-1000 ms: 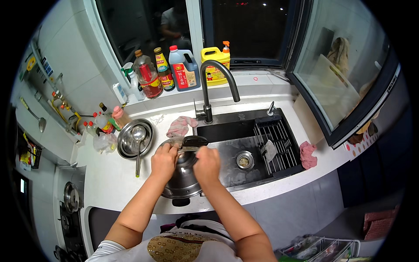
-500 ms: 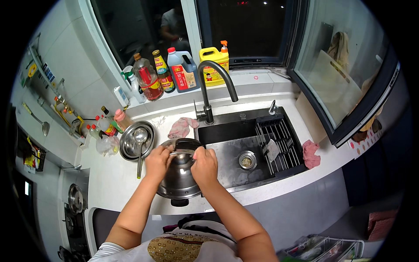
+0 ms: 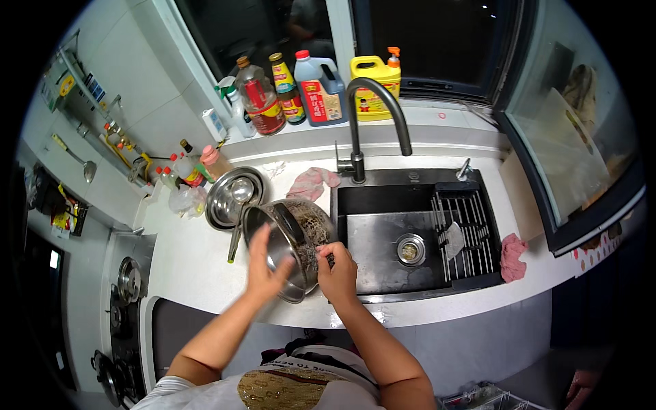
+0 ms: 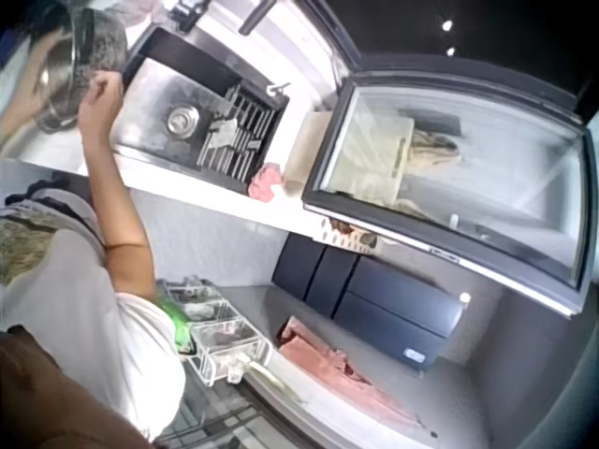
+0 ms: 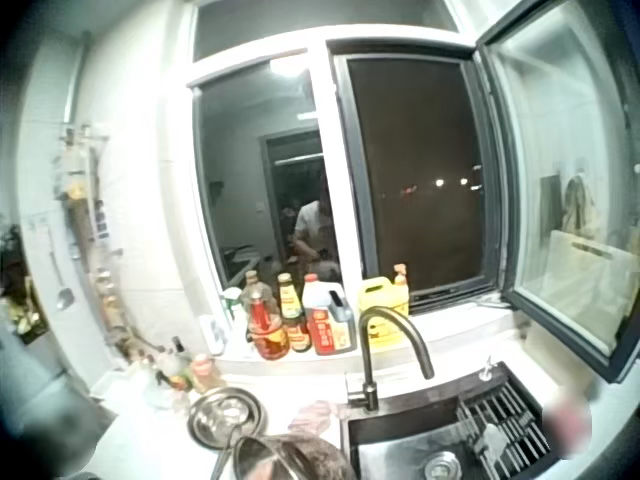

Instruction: The person scrubs a metal pot with a scouring pad by hand in a sink and rinses it under a faucet.

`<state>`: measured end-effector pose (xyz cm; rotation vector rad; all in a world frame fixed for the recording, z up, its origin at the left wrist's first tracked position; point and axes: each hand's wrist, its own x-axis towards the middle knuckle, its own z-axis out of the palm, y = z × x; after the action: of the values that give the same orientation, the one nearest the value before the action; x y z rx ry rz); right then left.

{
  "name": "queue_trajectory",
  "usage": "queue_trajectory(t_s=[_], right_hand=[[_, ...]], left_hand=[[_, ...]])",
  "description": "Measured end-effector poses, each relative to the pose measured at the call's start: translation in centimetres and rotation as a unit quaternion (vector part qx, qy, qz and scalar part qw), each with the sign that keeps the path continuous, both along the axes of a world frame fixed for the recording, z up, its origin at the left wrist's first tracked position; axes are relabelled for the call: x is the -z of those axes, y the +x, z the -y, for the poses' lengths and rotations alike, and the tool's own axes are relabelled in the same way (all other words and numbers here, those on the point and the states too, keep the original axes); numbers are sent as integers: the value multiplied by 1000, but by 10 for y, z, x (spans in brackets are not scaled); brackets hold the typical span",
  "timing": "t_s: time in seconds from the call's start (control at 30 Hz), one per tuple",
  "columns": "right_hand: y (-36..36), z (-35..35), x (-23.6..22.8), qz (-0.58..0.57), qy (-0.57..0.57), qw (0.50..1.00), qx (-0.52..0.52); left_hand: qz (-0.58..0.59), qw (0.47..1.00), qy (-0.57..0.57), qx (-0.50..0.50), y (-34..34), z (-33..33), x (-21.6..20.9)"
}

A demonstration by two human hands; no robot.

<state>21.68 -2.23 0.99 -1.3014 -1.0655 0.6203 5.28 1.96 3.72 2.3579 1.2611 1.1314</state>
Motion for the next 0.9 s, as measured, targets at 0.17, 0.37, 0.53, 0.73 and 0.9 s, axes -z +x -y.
queue_trajectory(t_s=[0.17, 0.37, 0.53, 0.73, 0.9], right_hand=[[-6, -5, -5, 31, 2, 997, -66], [-6, -50, -34, 44, 40, 997, -47], [-16, -69, -32, 99, 99, 984, -114], [-7, -59, -24, 179, 103, 970, -126], [-27, -55, -42, 62, 32, 996, -61]], left_hand=[[139, 964, -214, -78, 25, 36, 24], [114, 978, -156, -83, 8, 36, 23], [33, 991, -121, -36, -19, 20, 2], [-6, 996, -90, -27, -33, -6, -9], [-36, 993, -108, -10, -34, -20, -13]])
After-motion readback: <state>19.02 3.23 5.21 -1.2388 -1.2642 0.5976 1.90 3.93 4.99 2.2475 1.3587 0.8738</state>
